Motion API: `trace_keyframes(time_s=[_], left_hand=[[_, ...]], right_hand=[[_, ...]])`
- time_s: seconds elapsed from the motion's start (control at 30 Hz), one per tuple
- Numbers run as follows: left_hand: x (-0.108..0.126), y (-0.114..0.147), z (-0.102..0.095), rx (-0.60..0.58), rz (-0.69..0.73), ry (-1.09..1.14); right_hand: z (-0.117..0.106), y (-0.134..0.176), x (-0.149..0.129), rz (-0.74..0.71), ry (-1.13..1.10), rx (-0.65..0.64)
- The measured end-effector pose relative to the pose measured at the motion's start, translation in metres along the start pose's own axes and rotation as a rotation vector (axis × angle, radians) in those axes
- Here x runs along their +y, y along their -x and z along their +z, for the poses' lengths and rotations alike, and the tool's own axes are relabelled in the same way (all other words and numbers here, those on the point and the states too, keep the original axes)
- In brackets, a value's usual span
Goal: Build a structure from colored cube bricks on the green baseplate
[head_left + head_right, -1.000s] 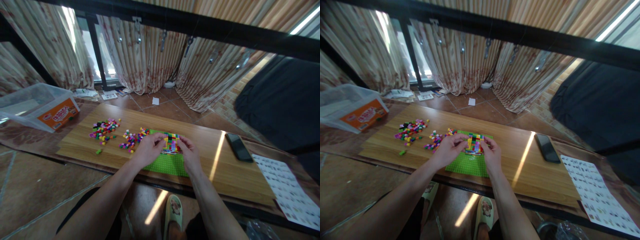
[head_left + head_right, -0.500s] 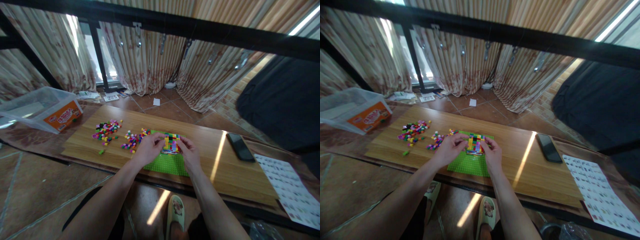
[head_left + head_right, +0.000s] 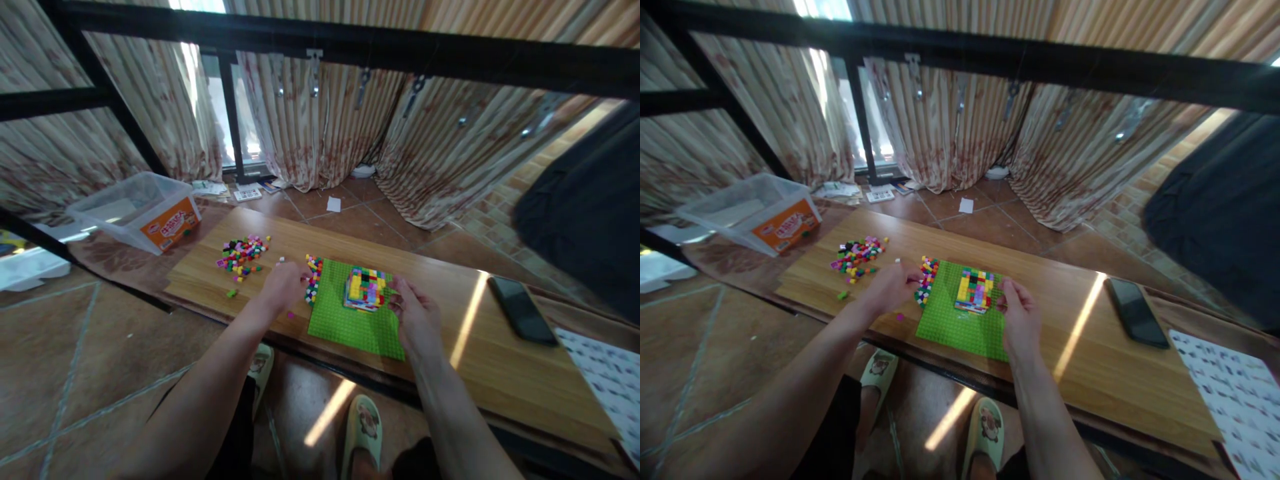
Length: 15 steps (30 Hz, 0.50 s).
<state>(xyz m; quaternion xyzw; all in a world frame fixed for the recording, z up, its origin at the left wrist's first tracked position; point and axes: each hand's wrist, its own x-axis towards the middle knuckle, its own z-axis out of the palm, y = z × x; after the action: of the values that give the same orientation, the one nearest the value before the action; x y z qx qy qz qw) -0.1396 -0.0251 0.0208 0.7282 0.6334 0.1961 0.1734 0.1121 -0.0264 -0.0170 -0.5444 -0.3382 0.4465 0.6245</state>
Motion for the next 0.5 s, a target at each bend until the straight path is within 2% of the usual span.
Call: trace_keyframes(time_s=[0.17, 0.5], left_hand=[[-0.0012, 0.0041, 0.0041, -0.049, 0.036, 0.008], [-0.0035, 0.0082, 0.0042, -0.136, 0.054, -0.1]], right_hand=[[0.0028, 0.0032, 0.0007, -0.062, 0.039, -0.046], [0.0052, 0.0023, 0.0015, -0.046, 0.037, -0.053]])
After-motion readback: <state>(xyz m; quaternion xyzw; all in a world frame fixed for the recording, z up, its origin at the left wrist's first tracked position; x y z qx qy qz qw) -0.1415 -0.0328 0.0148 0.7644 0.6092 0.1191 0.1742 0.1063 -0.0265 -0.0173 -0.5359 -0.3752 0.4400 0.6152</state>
